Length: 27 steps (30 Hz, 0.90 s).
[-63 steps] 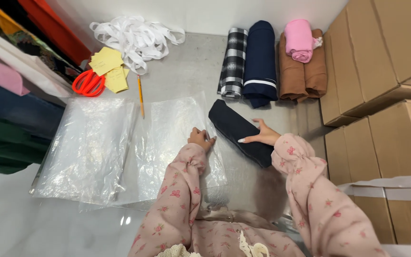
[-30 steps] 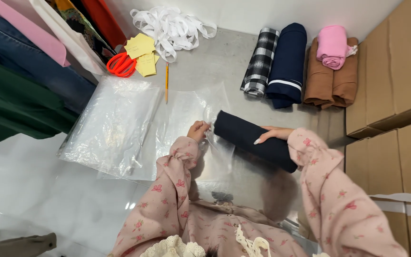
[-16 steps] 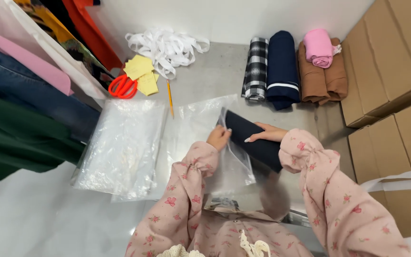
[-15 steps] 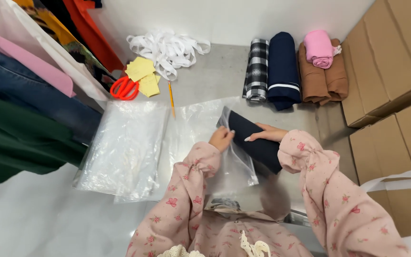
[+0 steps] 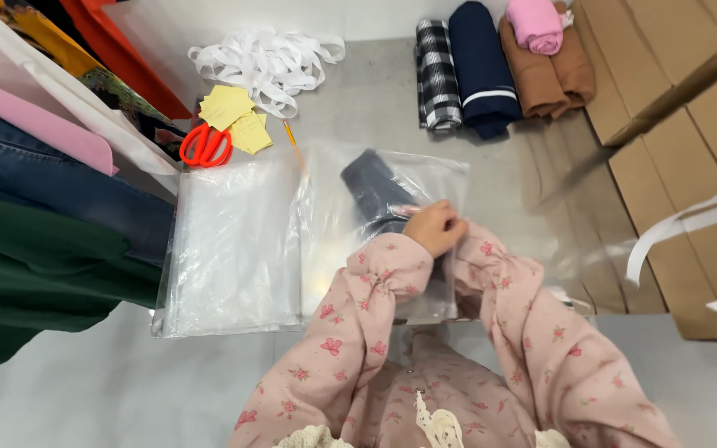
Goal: The person places a folded black garment into a clear plastic bag and seals it. They then place the bagged item into a cardboard box, close the box, and tie it with a white ribbon.
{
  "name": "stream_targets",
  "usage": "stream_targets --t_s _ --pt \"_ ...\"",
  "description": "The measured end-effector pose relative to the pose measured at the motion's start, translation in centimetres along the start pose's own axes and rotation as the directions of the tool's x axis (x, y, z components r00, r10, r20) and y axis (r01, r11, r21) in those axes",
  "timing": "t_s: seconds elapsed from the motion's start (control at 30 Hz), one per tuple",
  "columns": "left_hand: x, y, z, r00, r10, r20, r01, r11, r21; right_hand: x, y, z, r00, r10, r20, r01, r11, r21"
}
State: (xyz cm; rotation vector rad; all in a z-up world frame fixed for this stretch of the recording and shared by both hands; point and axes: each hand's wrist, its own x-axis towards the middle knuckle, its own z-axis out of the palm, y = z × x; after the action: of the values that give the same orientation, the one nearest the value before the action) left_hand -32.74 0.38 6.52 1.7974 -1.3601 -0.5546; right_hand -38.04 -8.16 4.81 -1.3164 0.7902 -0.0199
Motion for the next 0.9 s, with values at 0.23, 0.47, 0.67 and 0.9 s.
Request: stream_targets --t_s 0.23,0.47,0.67,0.9 --pt "-2.9 1.2 -2.3 0.781 0.338 -0.525 -0.413 0.910 -0.029 0.7 0.1 0.9 0.972 -0.082 -0.219 0.180 0.859 0.479" --pt "-3.3 -0.7 -4.4 0.667 -0.329 -0.668 0.228 0.944 -0.237 -7.0 -6.0 1.5 0.877 -0.098 -0.471 0.443 0.545 0.712" --pt "-3.2 -7.3 -0.2 0.670 -0.738 0.080 0.580 0.453 -0.677 -5.9 -0.9 -2.7 0.900 -0.039 -0.435 0.409 0.428 0.806" --pt "-4.0 -15.7 7.8 0.578 -0.816 -0.014 0.536 0.392 -0.748 -1.3 5.2 -4.6 0.912 0.046 -0.408 0.356 0.403 0.843"
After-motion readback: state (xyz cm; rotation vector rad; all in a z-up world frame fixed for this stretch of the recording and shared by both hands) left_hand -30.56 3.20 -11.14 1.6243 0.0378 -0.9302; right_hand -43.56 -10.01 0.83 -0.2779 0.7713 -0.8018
